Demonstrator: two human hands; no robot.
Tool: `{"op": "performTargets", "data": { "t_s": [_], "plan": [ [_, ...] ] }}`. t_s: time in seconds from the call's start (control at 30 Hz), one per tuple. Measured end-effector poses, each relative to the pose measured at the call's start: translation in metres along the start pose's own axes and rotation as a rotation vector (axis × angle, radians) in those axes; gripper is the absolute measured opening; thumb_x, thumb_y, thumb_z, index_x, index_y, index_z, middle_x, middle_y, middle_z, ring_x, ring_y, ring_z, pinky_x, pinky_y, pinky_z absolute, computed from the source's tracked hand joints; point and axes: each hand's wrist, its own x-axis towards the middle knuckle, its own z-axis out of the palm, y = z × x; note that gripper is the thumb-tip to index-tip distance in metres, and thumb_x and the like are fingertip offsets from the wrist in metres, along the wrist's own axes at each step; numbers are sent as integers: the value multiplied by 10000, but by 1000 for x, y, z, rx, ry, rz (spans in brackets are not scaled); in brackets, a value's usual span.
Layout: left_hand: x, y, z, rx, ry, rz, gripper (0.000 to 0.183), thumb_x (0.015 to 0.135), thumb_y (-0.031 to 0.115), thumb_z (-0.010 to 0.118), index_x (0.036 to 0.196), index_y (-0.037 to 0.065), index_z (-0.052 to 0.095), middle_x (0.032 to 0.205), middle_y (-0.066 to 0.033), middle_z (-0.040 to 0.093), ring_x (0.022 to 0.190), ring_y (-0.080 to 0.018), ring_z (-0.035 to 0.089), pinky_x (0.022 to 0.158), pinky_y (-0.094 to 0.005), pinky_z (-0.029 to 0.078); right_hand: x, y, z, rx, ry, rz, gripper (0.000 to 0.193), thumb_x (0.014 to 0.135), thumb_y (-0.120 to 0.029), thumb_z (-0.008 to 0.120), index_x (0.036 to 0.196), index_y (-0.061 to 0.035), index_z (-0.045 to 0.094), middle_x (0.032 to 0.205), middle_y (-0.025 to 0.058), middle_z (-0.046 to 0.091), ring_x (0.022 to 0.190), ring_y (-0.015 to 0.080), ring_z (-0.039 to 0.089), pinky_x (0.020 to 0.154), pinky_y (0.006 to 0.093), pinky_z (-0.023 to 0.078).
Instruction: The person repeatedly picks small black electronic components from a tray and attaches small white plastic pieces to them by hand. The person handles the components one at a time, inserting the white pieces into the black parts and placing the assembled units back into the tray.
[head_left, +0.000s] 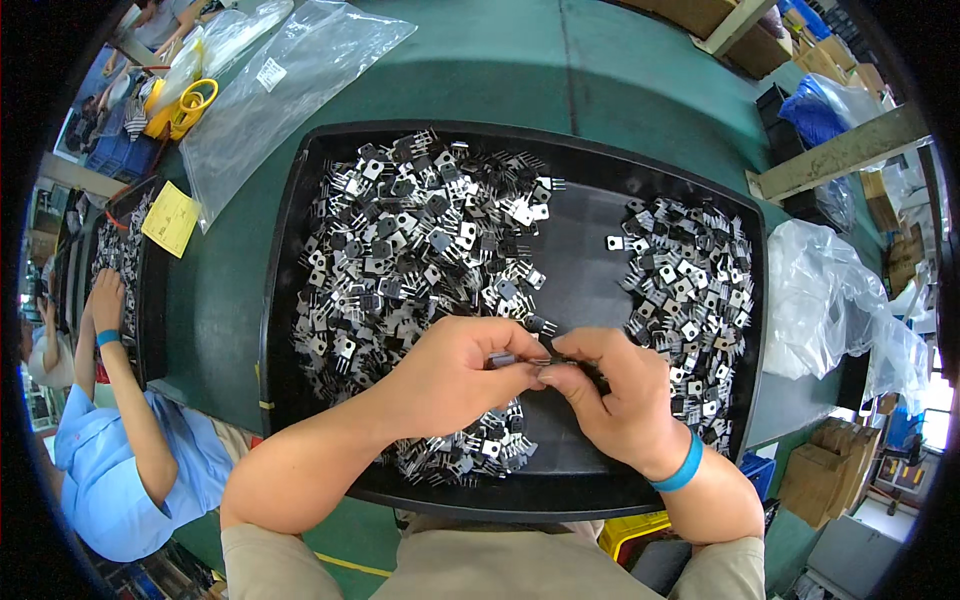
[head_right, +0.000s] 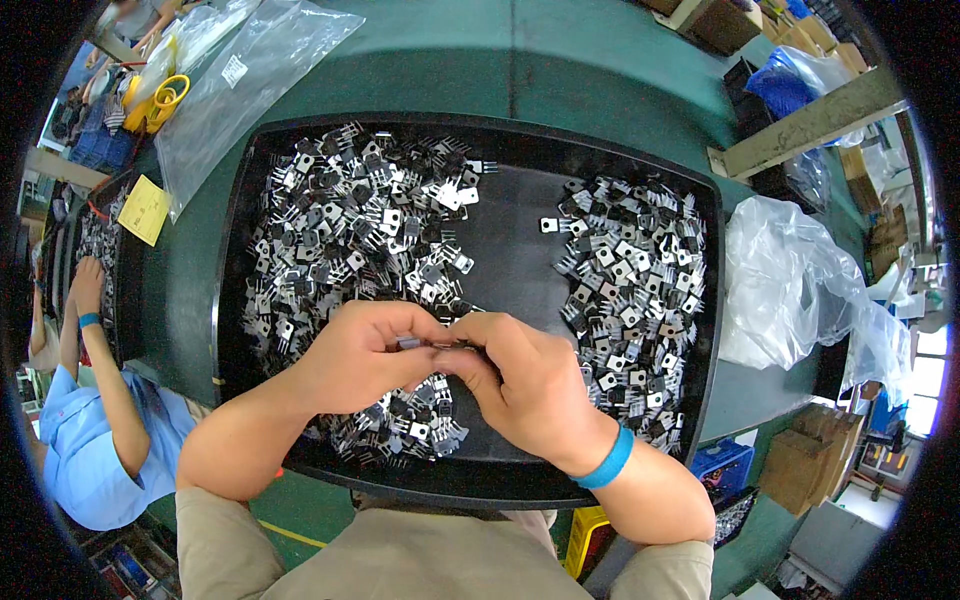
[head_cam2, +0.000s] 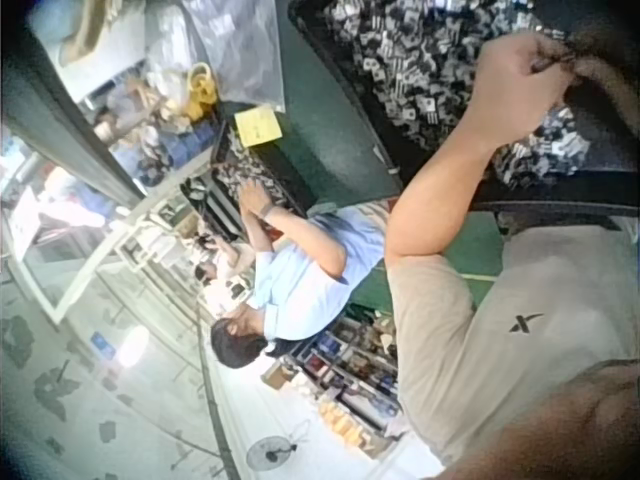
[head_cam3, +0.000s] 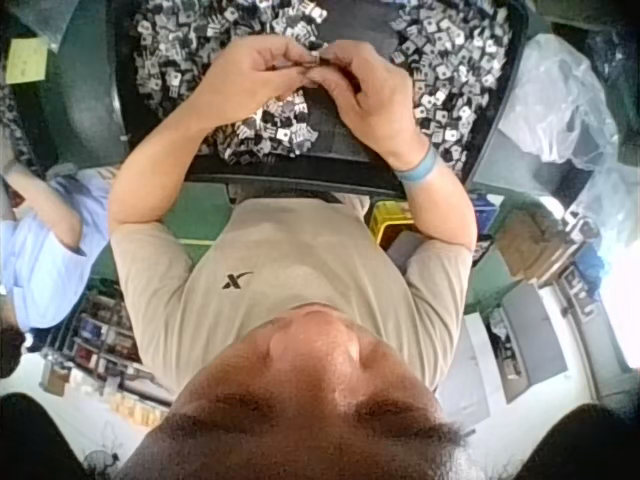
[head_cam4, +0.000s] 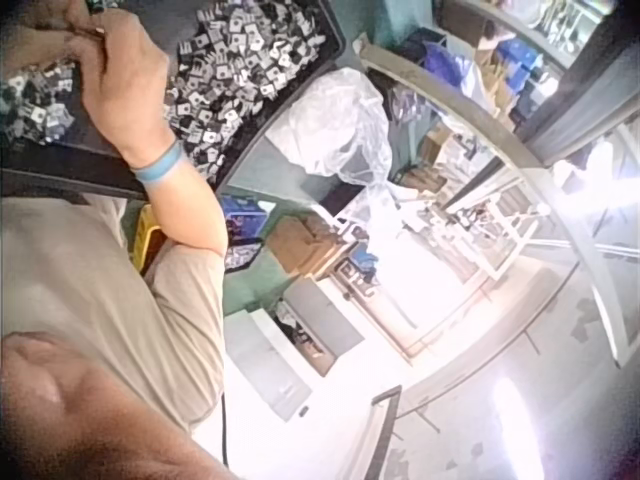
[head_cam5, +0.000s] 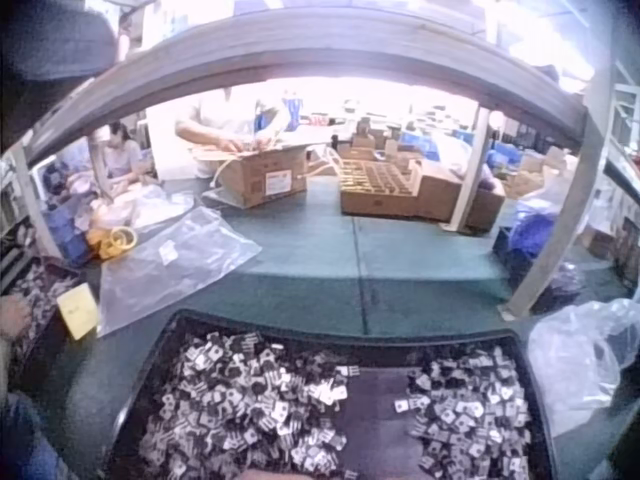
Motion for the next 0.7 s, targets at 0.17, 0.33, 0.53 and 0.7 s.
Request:
{"op": "performTargets", "data": {
  "t_s": [0.17, 0.33, 0.53, 0.7],
  "plan": [
    [0, 6, -3, -4, -21, -78, 120, 858, 69, 635, 940, -12, 666, 758, -14, 641, 587, -33, 510, 513, -200, 406, 3, 0, -6, 28, -73, -29, 169, 814, 13, 643, 979, -8, 612, 768, 135, 615, 649, 303, 622, 559, 343, 499],
    [0, 10, -6, 60, -61, -113, 109, 856, 67, 641, 934, -8, 660, 762, -24, 650, 588, -36, 521, 517, -199, 414, 7, -2, -15, -55, -223, -36, 141, 827, 0, 632, 967, -1, 614, 783, 145, 620, 660, 294, 628, 573, 330, 499],
    [0, 12, -7, -20, 11, -66, 90, 852, 76, 655, 889, -5, 643, 727, -28, 651, 565, -40, 517, 506, -194, 405, 1, -5, -10, 183, -54, 380, 90, 846, -18, 629, 935, 1, 625, 779, 119, 662, 667, 184, 656, 591, 283, 493],
    [4, 5, -8, -43, -71, -101, 138, 839, 114, 665, 870, -19, 649, 747, -44, 659, 609, -45, 547, 539, -205, 423, -4, -1, 2, 283, -51, 385, 71, 859, -25, 620, 922, 5, 630, 768, 101, 664, 668, 140, 644, 607, 267, 493]
  ]
}}
